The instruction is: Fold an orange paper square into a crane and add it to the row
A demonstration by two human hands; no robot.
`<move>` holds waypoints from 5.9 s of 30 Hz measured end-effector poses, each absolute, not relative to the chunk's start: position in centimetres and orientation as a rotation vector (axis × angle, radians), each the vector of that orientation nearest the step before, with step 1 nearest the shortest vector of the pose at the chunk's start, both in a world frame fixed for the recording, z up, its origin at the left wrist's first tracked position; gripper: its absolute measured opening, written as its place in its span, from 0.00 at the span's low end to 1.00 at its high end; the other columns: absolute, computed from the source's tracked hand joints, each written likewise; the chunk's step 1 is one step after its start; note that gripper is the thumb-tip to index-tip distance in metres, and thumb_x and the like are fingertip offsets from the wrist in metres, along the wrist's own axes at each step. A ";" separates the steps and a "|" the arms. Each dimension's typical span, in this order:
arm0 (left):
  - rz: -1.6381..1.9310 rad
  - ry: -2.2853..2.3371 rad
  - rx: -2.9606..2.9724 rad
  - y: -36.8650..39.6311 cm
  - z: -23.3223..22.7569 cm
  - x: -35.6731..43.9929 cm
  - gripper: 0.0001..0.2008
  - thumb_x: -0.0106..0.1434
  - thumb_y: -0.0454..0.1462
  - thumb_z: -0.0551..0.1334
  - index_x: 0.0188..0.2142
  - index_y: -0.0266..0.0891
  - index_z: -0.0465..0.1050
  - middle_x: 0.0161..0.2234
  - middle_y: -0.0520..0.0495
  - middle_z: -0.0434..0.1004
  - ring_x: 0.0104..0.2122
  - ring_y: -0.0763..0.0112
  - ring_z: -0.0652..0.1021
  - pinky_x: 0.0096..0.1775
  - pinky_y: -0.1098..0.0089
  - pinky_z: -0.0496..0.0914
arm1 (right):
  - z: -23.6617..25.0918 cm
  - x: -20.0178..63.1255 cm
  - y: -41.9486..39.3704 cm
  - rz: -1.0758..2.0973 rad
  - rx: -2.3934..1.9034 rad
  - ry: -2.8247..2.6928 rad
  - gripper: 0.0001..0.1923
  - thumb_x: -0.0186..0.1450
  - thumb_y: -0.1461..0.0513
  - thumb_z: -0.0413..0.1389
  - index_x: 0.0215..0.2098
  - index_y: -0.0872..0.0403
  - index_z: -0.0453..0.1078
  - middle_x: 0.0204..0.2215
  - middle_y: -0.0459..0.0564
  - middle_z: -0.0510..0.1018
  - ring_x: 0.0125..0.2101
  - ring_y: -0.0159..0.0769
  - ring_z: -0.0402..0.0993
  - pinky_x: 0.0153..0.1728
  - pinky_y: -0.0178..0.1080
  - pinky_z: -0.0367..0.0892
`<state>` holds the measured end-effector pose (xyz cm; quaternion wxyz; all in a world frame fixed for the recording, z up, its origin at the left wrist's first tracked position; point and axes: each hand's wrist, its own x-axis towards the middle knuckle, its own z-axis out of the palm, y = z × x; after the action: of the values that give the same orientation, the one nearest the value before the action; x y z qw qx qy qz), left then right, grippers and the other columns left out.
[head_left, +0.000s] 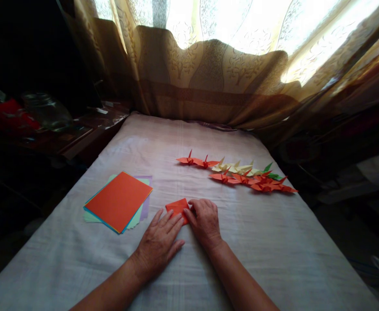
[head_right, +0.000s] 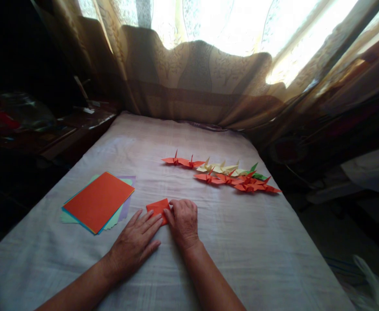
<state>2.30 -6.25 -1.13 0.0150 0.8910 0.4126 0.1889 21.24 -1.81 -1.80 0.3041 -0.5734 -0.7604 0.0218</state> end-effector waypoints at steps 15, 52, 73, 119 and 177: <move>0.713 1.418 2.582 -4.3 -1.3 2.3 0.09 0.70 0.38 0.54 0.44 0.41 0.72 0.55 0.43 0.75 0.57 0.58 0.71 0.58 0.50 0.64 | -2.7 21.1 -1.3 -0.039 -1.498 -2.219 0.15 0.66 0.61 0.57 0.51 0.47 0.73 0.56 0.53 0.74 0.57 0.50 0.66 0.54 0.52 0.60; 0.626 1.630 2.687 -4.1 -3.6 1.3 0.26 0.67 0.43 0.60 0.63 0.42 0.62 0.58 0.44 0.73 0.62 0.55 0.66 0.64 0.47 0.53 | -1.0 25.0 -5.9 0.364 -1.210 -2.709 0.33 0.71 0.54 0.50 0.71 0.45 0.43 0.67 0.47 0.54 0.67 0.44 0.52 0.66 0.57 0.46; 0.661 1.644 2.661 -4.2 -2.8 1.8 0.25 0.68 0.44 0.57 0.62 0.40 0.62 0.57 0.41 0.73 0.61 0.52 0.68 0.63 0.47 0.54 | -0.2 21.4 -1.7 0.343 -1.499 -2.568 0.31 0.72 0.50 0.47 0.69 0.52 0.52 0.68 0.53 0.54 0.68 0.46 0.47 0.66 0.58 0.42; 0.697 1.546 2.714 -4.0 -2.5 1.4 0.26 0.69 0.44 0.55 0.64 0.38 0.58 0.58 0.40 0.73 0.61 0.50 0.67 0.63 0.44 0.52 | -0.8 23.2 -4.3 0.317 -1.728 -2.084 0.15 0.68 0.60 0.51 0.50 0.51 0.73 0.58 0.55 0.71 0.64 0.50 0.58 0.61 0.59 0.52; 1.042 1.033 2.521 -3.6 -0.5 1.9 0.19 0.68 0.31 0.53 0.56 0.45 0.69 0.55 0.42 0.74 0.54 0.64 0.75 0.55 0.59 0.70 | 0.3 25.7 -5.1 -0.192 -0.992 -2.149 0.12 0.68 0.67 0.51 0.43 0.50 0.75 0.41 0.47 0.83 0.45 0.37 0.73 0.53 0.43 0.61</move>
<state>1.87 -3.55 -0.51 0.1120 0.8588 0.3519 0.3549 25.74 -5.05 0.33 0.3740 -0.3873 -0.8393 -0.0748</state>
